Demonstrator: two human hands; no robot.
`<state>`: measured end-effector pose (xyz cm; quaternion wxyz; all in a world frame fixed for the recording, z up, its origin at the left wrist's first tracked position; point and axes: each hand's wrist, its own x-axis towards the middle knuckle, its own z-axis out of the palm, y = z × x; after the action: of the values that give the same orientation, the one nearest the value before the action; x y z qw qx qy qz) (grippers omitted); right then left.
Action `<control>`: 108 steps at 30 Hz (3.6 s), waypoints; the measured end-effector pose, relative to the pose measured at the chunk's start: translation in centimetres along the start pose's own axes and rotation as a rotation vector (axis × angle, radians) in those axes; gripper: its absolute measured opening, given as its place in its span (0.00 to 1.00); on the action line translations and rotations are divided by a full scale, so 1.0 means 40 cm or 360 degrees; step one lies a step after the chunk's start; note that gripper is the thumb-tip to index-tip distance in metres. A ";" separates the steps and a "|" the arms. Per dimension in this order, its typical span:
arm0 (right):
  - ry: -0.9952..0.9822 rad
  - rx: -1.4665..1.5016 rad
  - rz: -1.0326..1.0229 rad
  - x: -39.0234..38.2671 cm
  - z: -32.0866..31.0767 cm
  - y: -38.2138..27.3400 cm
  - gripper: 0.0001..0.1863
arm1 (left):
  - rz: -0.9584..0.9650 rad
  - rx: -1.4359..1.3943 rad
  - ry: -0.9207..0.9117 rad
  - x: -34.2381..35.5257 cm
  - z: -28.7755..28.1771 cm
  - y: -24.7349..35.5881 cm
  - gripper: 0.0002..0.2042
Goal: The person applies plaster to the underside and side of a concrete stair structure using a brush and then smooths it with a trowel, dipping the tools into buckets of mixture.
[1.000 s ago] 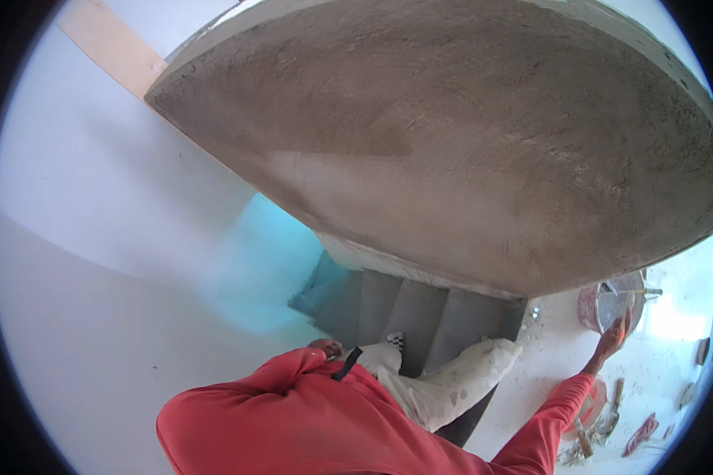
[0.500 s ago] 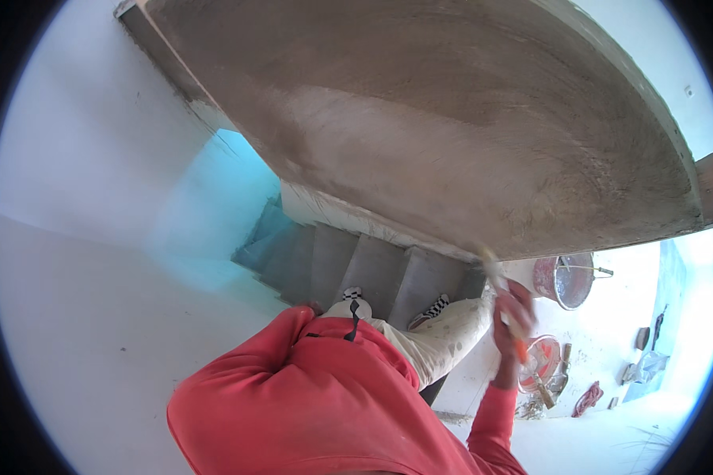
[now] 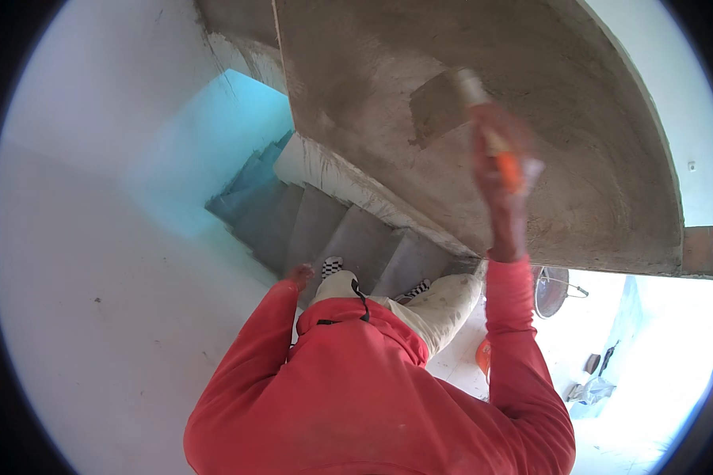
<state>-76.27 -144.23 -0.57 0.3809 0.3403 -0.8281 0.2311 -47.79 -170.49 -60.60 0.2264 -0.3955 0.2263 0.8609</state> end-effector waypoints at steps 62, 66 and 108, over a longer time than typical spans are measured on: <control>0.0352 -0.0604 0.0239 -0.268 -0.375 0.128 0.09 | -0.0382 0.1557 0.0303 -0.123 0.074 0.269 0.13; 0.1226 -0.1182 0.0531 -0.259 -0.583 0.155 0.10 | -0.0672 0.1743 0.0169 -0.164 0.092 0.307 0.14; 0.1876 -0.0701 0.0423 -0.308 -0.636 0.205 0.11 | -0.0018 0.2847 0.0082 -0.046 0.621 0.400 0.18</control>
<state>-64.41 -117.69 4.06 0.8012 -0.0356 -0.5430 0.2491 -70.20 -169.47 -41.26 0.4493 -0.0912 0.8160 0.3520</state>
